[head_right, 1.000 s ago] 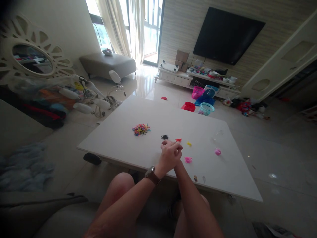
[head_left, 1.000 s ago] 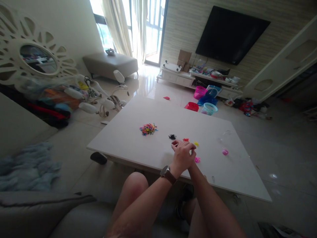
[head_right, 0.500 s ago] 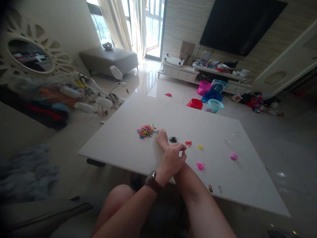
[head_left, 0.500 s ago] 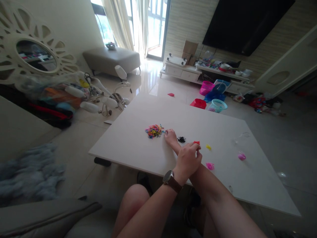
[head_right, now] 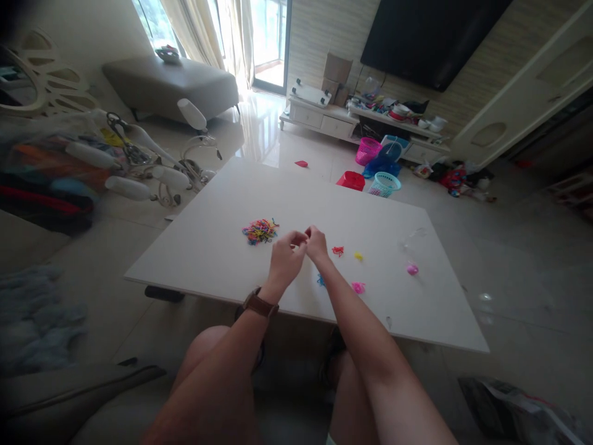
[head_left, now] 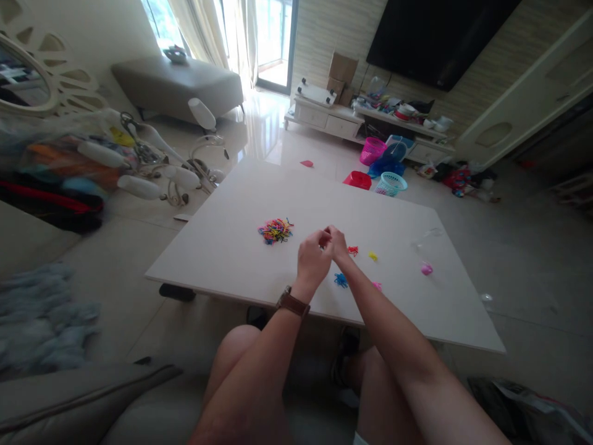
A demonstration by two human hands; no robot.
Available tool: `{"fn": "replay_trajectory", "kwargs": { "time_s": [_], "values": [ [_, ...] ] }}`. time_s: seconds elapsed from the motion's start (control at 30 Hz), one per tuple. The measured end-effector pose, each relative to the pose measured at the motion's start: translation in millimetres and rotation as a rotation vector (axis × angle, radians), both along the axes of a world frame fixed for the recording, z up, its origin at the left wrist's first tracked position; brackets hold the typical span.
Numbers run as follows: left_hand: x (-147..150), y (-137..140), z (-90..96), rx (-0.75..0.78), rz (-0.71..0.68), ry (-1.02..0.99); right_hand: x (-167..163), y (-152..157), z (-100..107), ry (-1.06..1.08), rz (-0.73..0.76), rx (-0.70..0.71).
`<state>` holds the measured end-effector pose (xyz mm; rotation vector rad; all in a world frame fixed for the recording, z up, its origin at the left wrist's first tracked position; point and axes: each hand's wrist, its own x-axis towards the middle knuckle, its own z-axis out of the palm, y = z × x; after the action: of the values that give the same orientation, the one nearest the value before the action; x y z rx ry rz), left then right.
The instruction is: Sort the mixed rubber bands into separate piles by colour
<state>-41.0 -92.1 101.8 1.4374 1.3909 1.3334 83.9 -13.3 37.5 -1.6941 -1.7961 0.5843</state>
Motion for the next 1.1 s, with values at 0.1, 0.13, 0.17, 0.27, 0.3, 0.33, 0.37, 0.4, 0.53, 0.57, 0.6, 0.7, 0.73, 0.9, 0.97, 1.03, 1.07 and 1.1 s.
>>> {"fn": "replay_trajectory", "kwargs": {
  "time_s": [0.1,0.13,0.17,0.27,0.3,0.33,0.37,0.4,0.53,0.57,0.6,0.7,0.73,0.9,0.97,1.03,1.07,1.1],
  "values": [
    [-6.0,1.6,1.8,-0.042,0.031,-0.010,45.4,-27.0,20.8,0.057,-0.164,0.062],
    [-6.5,1.6,1.8,-0.054,0.030,-0.009,57.7,-38.8,23.4,0.092,-0.206,0.065],
    [-6.3,1.2,1.7,-0.063,0.026,-0.005,67.6,-50.8,23.4,0.121,-0.215,0.059],
    [-2.7,-0.6,0.9,-0.069,0.011,0.010,82.3,-79.7,11.1,0.064,-0.167,-0.035],
    [-1.1,-1.2,0.6,-0.073,0.008,0.013,83.6,-85.3,5.1,0.004,-0.139,-0.083],
    [0.4,-1.7,0.3,-0.081,0.004,0.013,84.1,-88.7,-0.7,-0.053,-0.113,-0.126],
    [1.8,-1.9,-0.1,-0.091,0.001,0.010,84.3,-90.2,-5.7,-0.108,-0.089,-0.161],
    [3.0,-1.8,-0.8,-0.102,-0.001,0.006,84.7,-90.2,-9.5,-0.156,-0.067,-0.188],
    [6.1,1.3,-6.3,-0.140,-0.011,-0.008,87.7,-84.6,-14.7,-0.254,0.010,-0.261],
    [6.9,2.6,-8.3,-0.148,-0.012,-0.013,88.4,-83.1,-14.5,-0.263,0.031,-0.278],
    [7.8,4.0,-10.3,-0.155,-0.014,-0.019,89.0,-81.8,-14.2,-0.262,0.047,-0.290],
    [11.3,7.9,-15.5,-0.176,-0.026,-0.040,90.9,-79.7,-13.1,-0.273,0.075,-0.317],
    [12.6,8.9,-16.7,-0.184,-0.032,-0.044,91.7,-79.6,-12.3,-0.280,0.073,-0.320],
    [17.3,11.4,-20.5,-0.197,-0.043,-0.063,89.8,-77.2,7.3,-0.218,0.070,-0.268],
    [17.8,11.0,-21.5,-0.196,-0.049,-0.074,83.8,-71.1,27.8,-0.131,0.078,-0.177],
    [17.8,10.1,-22.1,-0.200,-0.052,-0.077,78.8,-68.0,54.4,0.014,0.095,-0.080],
    [17.7,9.6,-22.3,-0.204,-0.051,-0.074,78.9,-72.0,68.3,0.122,0.120,-0.045],
    [17.4,9.0,-22.3,-0.206,-0.051,-0.070,82.1,-83.0,81.1,0.226,0.150,-0.006]
  ]
}}
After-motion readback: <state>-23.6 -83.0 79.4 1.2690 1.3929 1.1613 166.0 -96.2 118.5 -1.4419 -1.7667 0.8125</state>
